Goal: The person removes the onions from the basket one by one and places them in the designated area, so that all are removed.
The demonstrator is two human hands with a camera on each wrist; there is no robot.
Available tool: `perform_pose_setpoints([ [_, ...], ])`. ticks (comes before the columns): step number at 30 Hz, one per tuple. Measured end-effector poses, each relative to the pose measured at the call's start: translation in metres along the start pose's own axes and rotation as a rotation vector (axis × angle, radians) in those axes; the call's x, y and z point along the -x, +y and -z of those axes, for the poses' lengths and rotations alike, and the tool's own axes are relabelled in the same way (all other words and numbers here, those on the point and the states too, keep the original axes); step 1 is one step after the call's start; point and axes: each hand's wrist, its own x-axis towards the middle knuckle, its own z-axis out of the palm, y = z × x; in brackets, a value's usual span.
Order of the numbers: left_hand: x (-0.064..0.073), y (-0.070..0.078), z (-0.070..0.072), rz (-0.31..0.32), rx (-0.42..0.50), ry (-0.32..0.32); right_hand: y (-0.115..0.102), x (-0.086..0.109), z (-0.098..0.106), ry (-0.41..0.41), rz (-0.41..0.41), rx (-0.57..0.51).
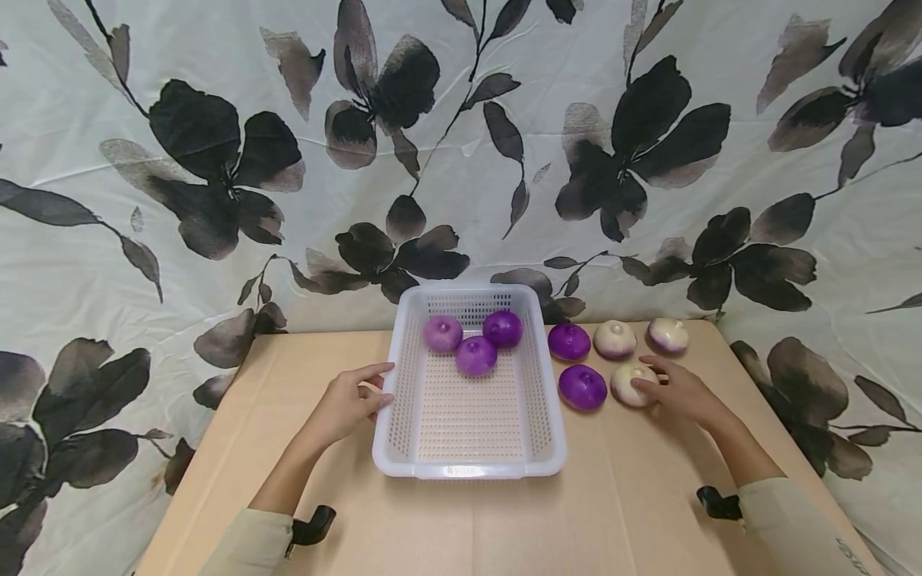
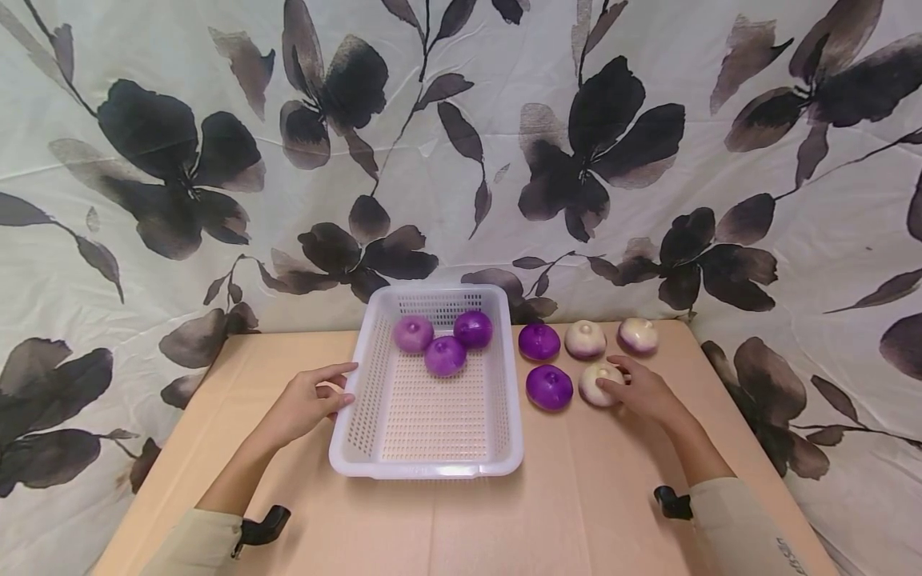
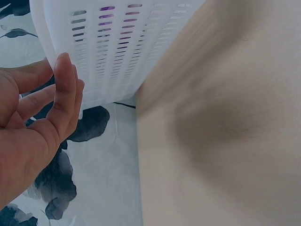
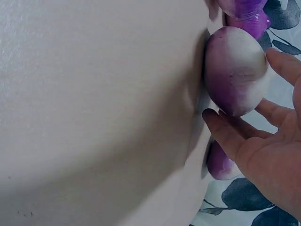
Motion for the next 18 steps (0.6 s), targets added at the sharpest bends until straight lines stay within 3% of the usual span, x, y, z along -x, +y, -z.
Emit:
perform_pose_setpoints([
  [10, 0.002, 0.001, 0.000, 0.010, -0.004, 0.003, -0.001, 0.000, 0.006, -0.008, -0.005, -0.007],
  [15, 0.002, 0.001, 0.000, 0.008, -0.010, 0.007, -0.013, 0.001, 0.022, 0.040, -0.007, 0.003],
  [18, 0.002, 0.001, 0.000, 0.010, -0.013, 0.010, -0.027, -0.001, 0.032, 0.085, 0.049, -0.005],
])
